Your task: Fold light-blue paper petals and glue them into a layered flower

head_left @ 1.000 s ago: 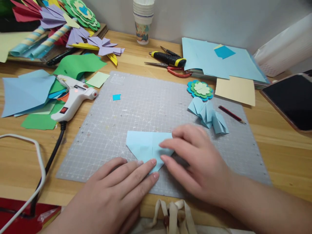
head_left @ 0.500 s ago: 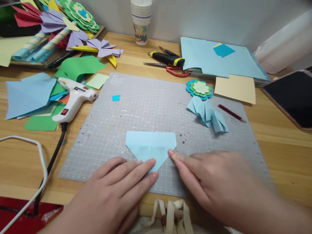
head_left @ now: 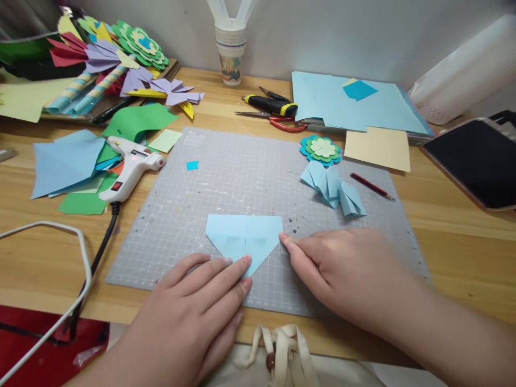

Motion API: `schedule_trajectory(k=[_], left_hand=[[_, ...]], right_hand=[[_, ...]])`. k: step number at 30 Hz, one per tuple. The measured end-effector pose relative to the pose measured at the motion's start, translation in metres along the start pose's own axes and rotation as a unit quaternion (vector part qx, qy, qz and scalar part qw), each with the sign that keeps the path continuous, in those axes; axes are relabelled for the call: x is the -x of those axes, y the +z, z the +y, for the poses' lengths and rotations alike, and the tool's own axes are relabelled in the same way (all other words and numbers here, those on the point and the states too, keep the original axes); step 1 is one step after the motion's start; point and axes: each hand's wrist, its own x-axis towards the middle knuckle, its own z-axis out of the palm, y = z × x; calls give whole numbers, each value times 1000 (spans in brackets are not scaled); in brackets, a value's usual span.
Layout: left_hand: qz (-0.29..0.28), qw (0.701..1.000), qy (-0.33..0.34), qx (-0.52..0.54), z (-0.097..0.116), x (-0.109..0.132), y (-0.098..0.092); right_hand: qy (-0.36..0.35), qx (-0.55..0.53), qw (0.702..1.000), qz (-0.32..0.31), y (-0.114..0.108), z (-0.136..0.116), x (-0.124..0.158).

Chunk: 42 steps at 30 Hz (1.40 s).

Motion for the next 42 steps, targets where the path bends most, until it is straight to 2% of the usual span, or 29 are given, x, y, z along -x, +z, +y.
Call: schedule_trajectory(k=[3,6,9,11,13,15,21,30,42], left_hand=[[-4,1000,-17,21,3,0,-1],[-14,997,-48,56,6,-1,-4],[-24,991,-85,100,3,-6,-9],[-17,987,-119,109,-4,-12,-13],[-8,984,-155,85,-14,-20,-17],[-25,983,-164,73,-24,-29,-18],[-119,972,-152,137,-40,-48,-16],[-119,975,-143,120,-41,-49,-12],[-109,971,-175,118,-39,-52,-11]], right_hand=[[-19,-32,998,51,4,0,1],[-108,-97,983,115,10,-5,1],[-222,-143,958,116,13,-10,3],[-256,-144,951,98,14,-11,3],[-264,-140,951,83,14,-11,3],[-267,-138,951,78,13,-10,2],[-281,-127,949,73,12,-10,1],[-284,-90,951,86,18,-12,4],[-277,-82,955,67,23,-16,1]])
